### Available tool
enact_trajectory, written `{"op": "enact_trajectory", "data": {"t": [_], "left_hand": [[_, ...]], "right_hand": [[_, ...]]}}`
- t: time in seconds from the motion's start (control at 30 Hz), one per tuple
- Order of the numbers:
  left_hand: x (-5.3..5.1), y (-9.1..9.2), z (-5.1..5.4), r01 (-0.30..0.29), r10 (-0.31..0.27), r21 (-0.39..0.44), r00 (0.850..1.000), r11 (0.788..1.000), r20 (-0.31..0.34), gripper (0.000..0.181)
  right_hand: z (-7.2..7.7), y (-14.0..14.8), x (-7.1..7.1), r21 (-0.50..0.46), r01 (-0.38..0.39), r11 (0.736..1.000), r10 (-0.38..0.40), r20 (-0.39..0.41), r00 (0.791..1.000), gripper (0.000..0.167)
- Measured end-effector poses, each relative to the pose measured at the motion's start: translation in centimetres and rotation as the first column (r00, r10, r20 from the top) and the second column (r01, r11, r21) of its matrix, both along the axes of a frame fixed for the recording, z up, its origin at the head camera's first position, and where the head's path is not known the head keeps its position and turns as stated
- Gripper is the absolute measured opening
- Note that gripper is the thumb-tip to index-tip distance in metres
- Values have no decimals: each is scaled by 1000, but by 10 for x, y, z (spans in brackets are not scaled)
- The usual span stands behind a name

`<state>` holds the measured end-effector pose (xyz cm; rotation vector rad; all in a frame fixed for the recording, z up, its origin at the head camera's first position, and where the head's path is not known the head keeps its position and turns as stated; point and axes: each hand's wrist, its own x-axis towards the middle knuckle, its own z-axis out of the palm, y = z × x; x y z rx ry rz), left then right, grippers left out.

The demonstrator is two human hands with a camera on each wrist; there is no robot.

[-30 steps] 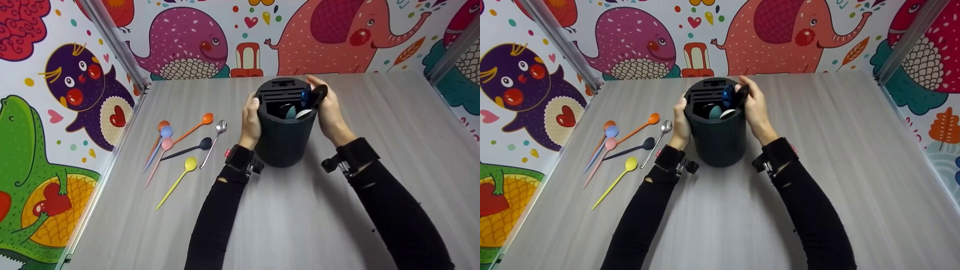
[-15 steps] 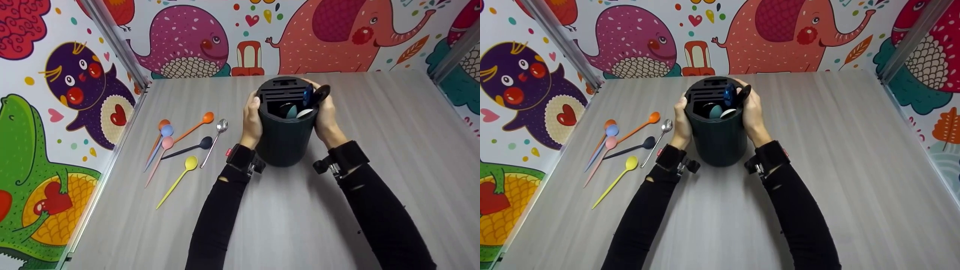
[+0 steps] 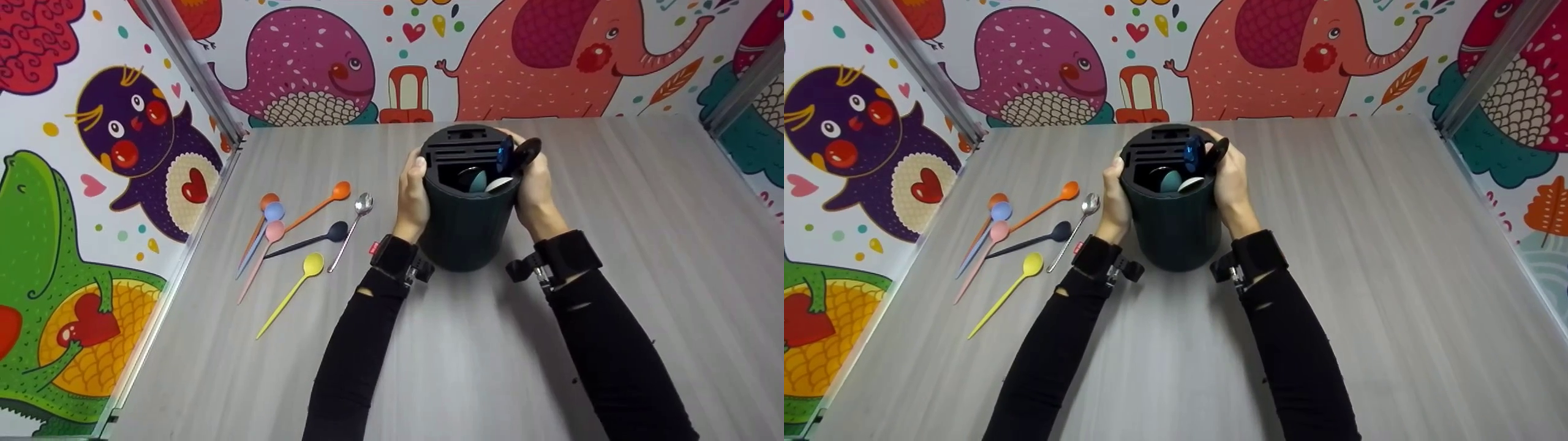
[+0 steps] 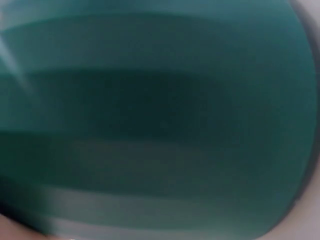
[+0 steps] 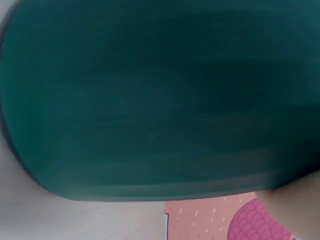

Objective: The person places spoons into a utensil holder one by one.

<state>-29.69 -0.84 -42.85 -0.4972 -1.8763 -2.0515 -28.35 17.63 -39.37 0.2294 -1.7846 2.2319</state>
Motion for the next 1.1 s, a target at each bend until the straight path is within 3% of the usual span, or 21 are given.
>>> {"op": "enact_trajectory", "data": {"t": [0.3, 0.6, 0.83, 0.93, 1.0, 1.1], "left_hand": [[5, -2, 3, -23, 25, -37, 999, 999, 40, 68], [9, -13, 6, -9, 31, -174, 992, 985, 122, 73], [3, -34, 12, 14, 25, -276, 991, 961, 135, 138], [-4, -47, 17, 9, 49, -360, 987, 933, 153, 143], [-10, -57, 18, -3, 82, -437, 984, 899, 161, 140], [-21, -74, 18, -36, 168, -590, 971, 806, 170, 116]], "right_hand": [[1, -1, 1, -53, -9, 999, 9, 12, 1000, 59], [1, 1, 2, -42, -11, 999, 13, 32, 999, 58], [0, 2, 1, -14, -9, 1000, 10, 65, 998, 58], [0, 2, 1, -23, -6, 1000, 8, 66, 998, 57], [0, 1, 1, -19, 0, 1000, 1, 66, 998, 56], [2, -1, 2, -18, 11, 1000, -9, 72, 997, 55]]}}
